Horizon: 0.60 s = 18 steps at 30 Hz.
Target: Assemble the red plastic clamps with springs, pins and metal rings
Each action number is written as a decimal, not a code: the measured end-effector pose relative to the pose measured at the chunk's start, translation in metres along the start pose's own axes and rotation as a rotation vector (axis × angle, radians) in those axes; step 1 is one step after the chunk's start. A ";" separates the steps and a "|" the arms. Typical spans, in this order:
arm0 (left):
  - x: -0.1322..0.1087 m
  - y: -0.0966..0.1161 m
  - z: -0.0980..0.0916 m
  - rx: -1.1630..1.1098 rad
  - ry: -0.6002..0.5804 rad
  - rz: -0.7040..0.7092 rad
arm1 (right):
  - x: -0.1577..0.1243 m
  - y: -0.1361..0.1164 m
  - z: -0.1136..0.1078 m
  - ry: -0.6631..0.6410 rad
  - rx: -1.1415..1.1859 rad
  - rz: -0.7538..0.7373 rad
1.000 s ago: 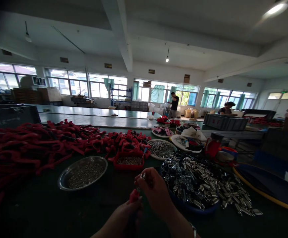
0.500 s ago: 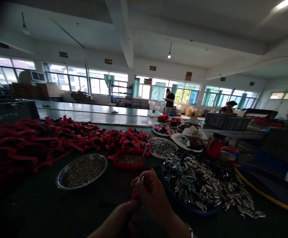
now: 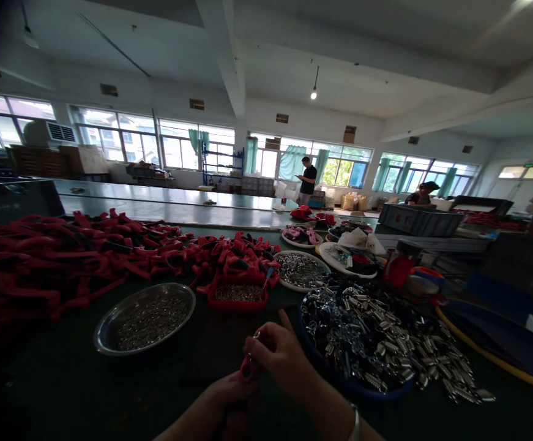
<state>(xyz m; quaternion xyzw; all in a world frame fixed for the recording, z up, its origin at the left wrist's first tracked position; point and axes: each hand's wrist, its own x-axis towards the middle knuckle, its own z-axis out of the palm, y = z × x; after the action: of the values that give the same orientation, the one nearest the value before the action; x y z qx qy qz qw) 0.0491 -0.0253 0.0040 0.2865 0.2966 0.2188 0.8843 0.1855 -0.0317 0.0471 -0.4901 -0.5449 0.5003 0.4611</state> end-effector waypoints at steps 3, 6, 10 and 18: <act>-0.004 0.002 -0.007 0.002 -0.200 -0.015 | 0.000 0.011 -0.003 -0.047 0.161 0.199; -0.004 0.009 -0.011 -0.116 -0.251 -0.124 | 0.004 0.026 -0.010 -0.008 -0.153 0.161; 0.013 0.031 -0.011 -0.360 -0.082 -0.101 | 0.021 0.027 -0.057 0.258 -0.860 -0.012; 0.051 0.059 -0.029 -0.426 0.123 0.099 | 0.049 0.000 -0.191 0.372 -1.301 0.097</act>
<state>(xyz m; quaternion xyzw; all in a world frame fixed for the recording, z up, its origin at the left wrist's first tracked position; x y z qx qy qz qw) 0.0544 0.0583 0.0020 0.0936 0.2829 0.3366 0.8933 0.3700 0.0352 0.0620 -0.7696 -0.6240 -0.0021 0.1353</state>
